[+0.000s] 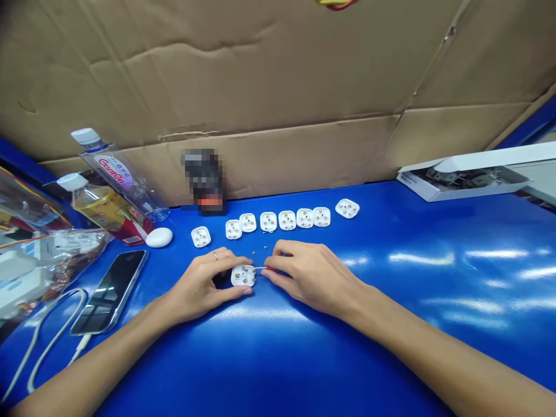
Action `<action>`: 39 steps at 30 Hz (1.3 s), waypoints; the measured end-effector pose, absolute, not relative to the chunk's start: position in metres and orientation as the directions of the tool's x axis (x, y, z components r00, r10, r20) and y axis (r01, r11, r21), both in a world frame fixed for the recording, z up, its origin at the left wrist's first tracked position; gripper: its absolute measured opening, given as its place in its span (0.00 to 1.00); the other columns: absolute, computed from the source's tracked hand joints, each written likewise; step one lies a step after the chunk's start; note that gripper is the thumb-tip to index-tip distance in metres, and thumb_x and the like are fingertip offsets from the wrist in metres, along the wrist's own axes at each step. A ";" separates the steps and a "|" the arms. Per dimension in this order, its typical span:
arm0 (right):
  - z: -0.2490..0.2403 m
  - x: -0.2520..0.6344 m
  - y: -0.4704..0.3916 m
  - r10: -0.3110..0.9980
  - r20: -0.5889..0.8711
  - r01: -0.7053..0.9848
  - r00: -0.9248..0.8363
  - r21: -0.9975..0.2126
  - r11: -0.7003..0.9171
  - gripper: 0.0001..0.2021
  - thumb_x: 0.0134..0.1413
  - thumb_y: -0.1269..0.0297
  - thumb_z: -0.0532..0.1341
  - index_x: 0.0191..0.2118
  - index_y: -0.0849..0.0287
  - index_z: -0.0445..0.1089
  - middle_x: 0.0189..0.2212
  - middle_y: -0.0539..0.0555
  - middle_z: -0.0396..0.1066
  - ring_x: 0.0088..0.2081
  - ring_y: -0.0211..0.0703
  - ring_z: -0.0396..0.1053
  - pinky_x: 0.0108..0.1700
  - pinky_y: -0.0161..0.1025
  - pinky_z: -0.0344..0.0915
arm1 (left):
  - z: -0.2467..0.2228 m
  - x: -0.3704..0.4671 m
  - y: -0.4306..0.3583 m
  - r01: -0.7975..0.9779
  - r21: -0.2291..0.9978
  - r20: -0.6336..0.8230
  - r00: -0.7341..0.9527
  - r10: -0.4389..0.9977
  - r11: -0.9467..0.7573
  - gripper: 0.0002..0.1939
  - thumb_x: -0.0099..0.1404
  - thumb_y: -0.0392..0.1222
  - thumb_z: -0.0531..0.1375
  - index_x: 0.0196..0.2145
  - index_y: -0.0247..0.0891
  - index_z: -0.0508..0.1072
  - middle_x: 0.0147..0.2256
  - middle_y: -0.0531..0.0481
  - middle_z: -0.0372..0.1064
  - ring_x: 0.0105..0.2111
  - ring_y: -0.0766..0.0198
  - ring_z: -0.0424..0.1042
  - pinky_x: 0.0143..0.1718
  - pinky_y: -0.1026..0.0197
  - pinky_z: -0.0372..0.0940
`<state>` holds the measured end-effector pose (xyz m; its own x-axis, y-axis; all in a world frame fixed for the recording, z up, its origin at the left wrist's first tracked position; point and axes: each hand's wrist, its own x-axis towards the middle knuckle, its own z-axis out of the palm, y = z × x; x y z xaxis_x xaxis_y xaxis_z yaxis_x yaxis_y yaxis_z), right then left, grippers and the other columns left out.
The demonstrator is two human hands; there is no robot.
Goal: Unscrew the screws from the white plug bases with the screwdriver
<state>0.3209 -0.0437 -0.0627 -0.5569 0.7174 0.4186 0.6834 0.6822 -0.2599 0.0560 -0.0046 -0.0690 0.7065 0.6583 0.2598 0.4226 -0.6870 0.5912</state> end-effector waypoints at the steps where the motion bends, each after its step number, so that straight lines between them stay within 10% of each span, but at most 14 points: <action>1: -0.062 0.322 -0.043 0.719 0.428 0.682 -0.547 -0.270 0.679 0.10 0.71 0.66 0.61 0.40 0.58 0.81 0.36 0.55 0.79 0.32 0.42 0.77 0.34 0.38 0.71 | -0.069 0.056 -0.004 0.423 0.591 0.262 0.704 0.660 -0.687 0.22 0.68 0.51 0.71 0.55 0.39 0.80 0.44 0.44 0.81 0.45 0.54 0.78 0.49 0.55 0.74; 14: -0.057 0.331 -0.032 0.895 0.266 0.887 -0.359 -0.201 0.415 0.12 0.72 0.64 0.59 0.46 0.56 0.83 0.37 0.56 0.81 0.36 0.50 0.80 0.34 0.40 0.70 | -0.060 0.057 -0.005 0.488 0.587 0.234 0.662 0.712 -0.646 0.24 0.67 0.52 0.71 0.58 0.42 0.77 0.56 0.41 0.72 0.55 0.48 0.73 0.60 0.45 0.70; 31: -0.058 0.321 -0.038 0.848 0.367 0.869 -0.382 -0.172 0.465 0.13 0.73 0.64 0.59 0.44 0.57 0.82 0.37 0.56 0.80 0.34 0.47 0.78 0.31 0.38 0.66 | -0.056 0.056 -0.006 0.478 0.576 0.081 0.774 0.628 -0.663 0.29 0.81 0.54 0.52 0.73 0.44 0.62 0.74 0.43 0.56 0.74 0.45 0.52 0.74 0.33 0.51; 39: -0.052 0.323 -0.042 0.848 0.380 0.848 -0.370 -0.235 0.475 0.13 0.71 0.64 0.59 0.43 0.57 0.83 0.34 0.55 0.80 0.33 0.46 0.78 0.33 0.39 0.64 | -0.056 0.055 -0.005 0.478 0.583 0.208 0.694 0.689 -0.657 0.29 0.72 0.55 0.66 0.65 0.42 0.71 0.70 0.38 0.59 0.71 0.42 0.58 0.71 0.38 0.58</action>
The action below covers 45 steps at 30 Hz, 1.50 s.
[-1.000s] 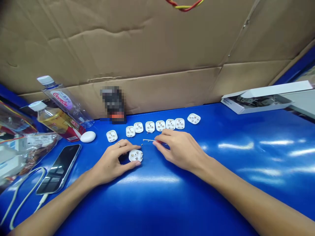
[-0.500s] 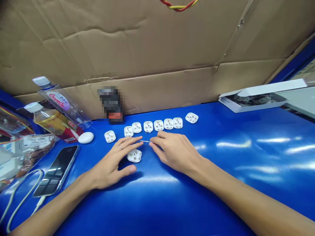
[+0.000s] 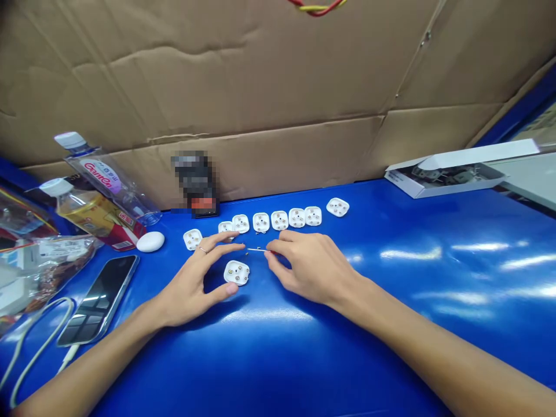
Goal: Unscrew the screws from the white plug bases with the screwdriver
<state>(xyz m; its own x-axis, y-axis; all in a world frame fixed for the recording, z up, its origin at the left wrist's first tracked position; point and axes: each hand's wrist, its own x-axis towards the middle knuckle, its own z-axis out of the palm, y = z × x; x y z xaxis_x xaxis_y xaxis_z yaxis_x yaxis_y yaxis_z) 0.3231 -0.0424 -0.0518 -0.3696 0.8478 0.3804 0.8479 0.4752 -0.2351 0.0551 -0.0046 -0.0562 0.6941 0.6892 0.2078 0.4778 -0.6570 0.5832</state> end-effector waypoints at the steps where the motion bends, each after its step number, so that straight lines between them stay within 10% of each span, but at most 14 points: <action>1: -0.051 0.324 -0.043 0.843 0.377 0.839 -0.383 -0.239 0.489 0.13 0.71 0.64 0.59 0.43 0.57 0.83 0.33 0.54 0.80 0.32 0.45 0.77 0.32 0.39 0.64 | -0.057 0.055 -0.004 0.485 0.577 0.229 0.676 0.700 -0.657 0.29 0.69 0.53 0.68 0.63 0.42 0.72 0.67 0.38 0.63 0.68 0.42 0.61 0.70 0.39 0.59; 12: -0.052 0.320 -0.048 0.838 0.231 0.802 -0.495 -0.250 0.543 0.15 0.74 0.61 0.57 0.42 0.56 0.83 0.32 0.53 0.78 0.29 0.41 0.73 0.30 0.39 0.57 | -0.061 0.056 0.001 0.514 0.552 0.206 0.679 0.705 -0.656 0.19 0.65 0.48 0.74 0.50 0.41 0.80 0.41 0.50 0.79 0.41 0.56 0.75 0.45 0.54 0.67; 45: -0.055 0.325 -0.046 0.724 0.381 0.726 -0.576 -0.168 0.666 0.13 0.72 0.63 0.60 0.40 0.59 0.81 0.35 0.56 0.80 0.30 0.44 0.76 0.31 0.39 0.66 | -0.066 0.057 -0.004 0.309 0.600 0.340 0.736 0.585 -0.738 0.17 0.71 0.44 0.70 0.55 0.37 0.78 0.46 0.44 0.79 0.46 0.56 0.77 0.53 0.54 0.72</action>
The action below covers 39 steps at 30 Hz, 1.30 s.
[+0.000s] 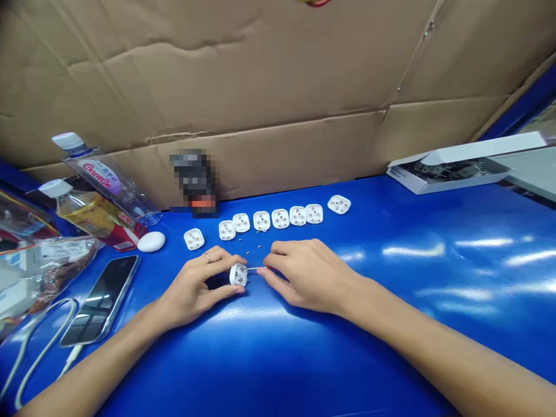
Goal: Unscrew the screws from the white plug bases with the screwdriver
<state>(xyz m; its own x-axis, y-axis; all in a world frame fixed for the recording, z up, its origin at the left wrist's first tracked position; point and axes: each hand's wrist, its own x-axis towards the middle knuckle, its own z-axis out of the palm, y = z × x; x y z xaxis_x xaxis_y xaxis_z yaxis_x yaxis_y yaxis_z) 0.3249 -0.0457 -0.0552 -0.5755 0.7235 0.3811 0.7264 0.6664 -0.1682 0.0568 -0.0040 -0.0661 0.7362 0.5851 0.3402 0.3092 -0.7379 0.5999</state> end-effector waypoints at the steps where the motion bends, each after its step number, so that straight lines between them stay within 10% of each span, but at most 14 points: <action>1: -0.055 0.325 -0.046 0.697 0.406 0.699 -0.590 -0.175 0.694 0.13 0.73 0.66 0.59 0.39 0.59 0.81 0.36 0.57 0.81 0.32 0.44 0.78 0.33 0.39 0.68 | -0.066 0.057 -0.004 0.312 0.599 0.343 0.732 0.589 -0.737 0.18 0.71 0.45 0.70 0.55 0.37 0.78 0.46 0.44 0.79 0.46 0.56 0.77 0.52 0.54 0.72; 7: -0.051 0.322 -0.046 0.666 0.635 0.536 -0.392 -0.430 0.726 0.05 0.69 0.63 0.66 0.41 0.58 0.77 0.36 0.55 0.82 0.35 0.42 0.78 0.38 0.37 0.75 | -0.066 0.056 -0.003 0.345 0.622 0.312 0.714 0.627 -0.703 0.18 0.72 0.46 0.69 0.56 0.38 0.79 0.47 0.43 0.80 0.46 0.55 0.78 0.53 0.52 0.73; 12: -0.044 0.320 -0.045 0.896 0.379 0.603 -0.231 -0.667 0.437 0.12 0.70 0.56 0.64 0.36 0.56 0.77 0.28 0.51 0.81 0.28 0.42 0.78 0.32 0.37 0.73 | -0.064 0.056 -0.002 0.389 0.637 0.264 0.701 0.662 -0.666 0.20 0.71 0.46 0.69 0.58 0.39 0.79 0.47 0.43 0.80 0.47 0.54 0.78 0.53 0.53 0.73; 39: -0.038 0.328 -0.047 0.771 0.497 0.600 -0.399 -0.495 0.629 0.05 0.67 0.65 0.63 0.47 0.56 0.73 0.39 0.55 0.82 0.38 0.47 0.81 0.41 0.41 0.77 | -0.062 0.058 -0.001 0.441 0.619 0.191 0.718 0.669 -0.650 0.21 0.71 0.47 0.69 0.59 0.41 0.79 0.49 0.43 0.81 0.48 0.52 0.78 0.53 0.52 0.72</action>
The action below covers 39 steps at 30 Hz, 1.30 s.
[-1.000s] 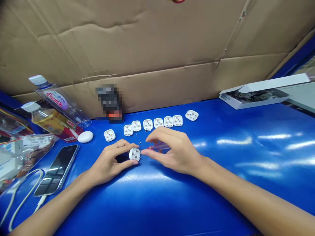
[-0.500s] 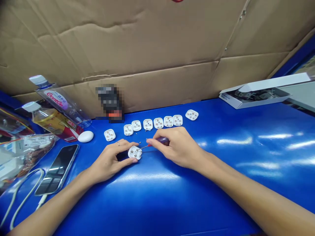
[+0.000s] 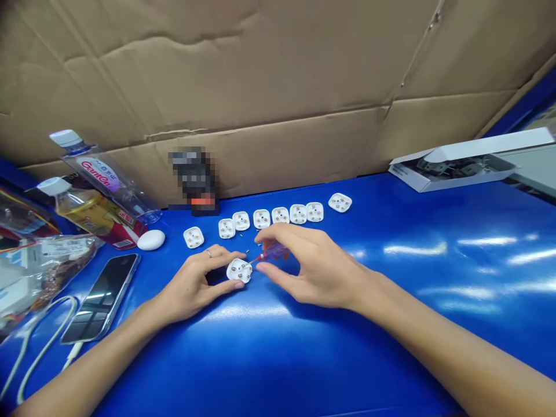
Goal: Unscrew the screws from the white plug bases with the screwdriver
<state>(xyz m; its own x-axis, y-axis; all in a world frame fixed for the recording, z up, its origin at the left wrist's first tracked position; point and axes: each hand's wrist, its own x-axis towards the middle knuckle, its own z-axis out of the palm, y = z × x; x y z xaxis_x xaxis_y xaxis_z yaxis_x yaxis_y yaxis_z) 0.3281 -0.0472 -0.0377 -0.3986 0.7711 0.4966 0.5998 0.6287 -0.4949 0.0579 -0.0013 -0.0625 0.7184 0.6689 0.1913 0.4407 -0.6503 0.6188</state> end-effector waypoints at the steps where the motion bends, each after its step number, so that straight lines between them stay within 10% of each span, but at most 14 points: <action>1: -0.038 0.328 -0.047 0.788 0.484 0.629 -0.380 -0.490 0.604 0.05 0.67 0.63 0.64 0.46 0.56 0.73 0.37 0.54 0.82 0.35 0.46 0.80 0.38 0.40 0.76 | -0.062 0.058 -0.001 0.439 0.620 0.191 0.719 0.668 -0.650 0.21 0.71 0.47 0.69 0.59 0.41 0.79 0.49 0.43 0.81 0.48 0.52 0.78 0.53 0.52 0.72; 33: -0.038 0.328 -0.050 0.699 0.536 0.599 -0.473 -0.386 0.702 0.07 0.72 0.66 0.58 0.50 0.56 0.70 0.40 0.57 0.81 0.40 0.48 0.81 0.42 0.43 0.76 | -0.062 0.058 -0.002 0.434 0.628 0.193 0.717 0.670 -0.646 0.23 0.71 0.47 0.69 0.61 0.39 0.78 0.49 0.43 0.80 0.49 0.52 0.77 0.55 0.50 0.71; 39: -0.040 0.330 -0.049 0.743 0.531 0.688 -0.409 -0.356 0.633 0.06 0.72 0.62 0.61 0.43 0.56 0.73 0.30 0.51 0.81 0.28 0.43 0.79 0.30 0.37 0.71 | -0.063 0.057 -0.003 0.442 0.628 0.184 0.715 0.675 -0.640 0.24 0.71 0.47 0.69 0.61 0.40 0.78 0.49 0.43 0.80 0.50 0.52 0.77 0.55 0.50 0.72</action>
<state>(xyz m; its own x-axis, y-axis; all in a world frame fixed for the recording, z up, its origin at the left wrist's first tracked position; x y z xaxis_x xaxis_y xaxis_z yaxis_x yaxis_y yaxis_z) 0.3299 -0.0488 -0.0404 -0.4086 0.7427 0.5305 0.6876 0.6328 -0.3561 0.0573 -0.0026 -0.0627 0.7146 0.6748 0.1843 0.4423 -0.6400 0.6283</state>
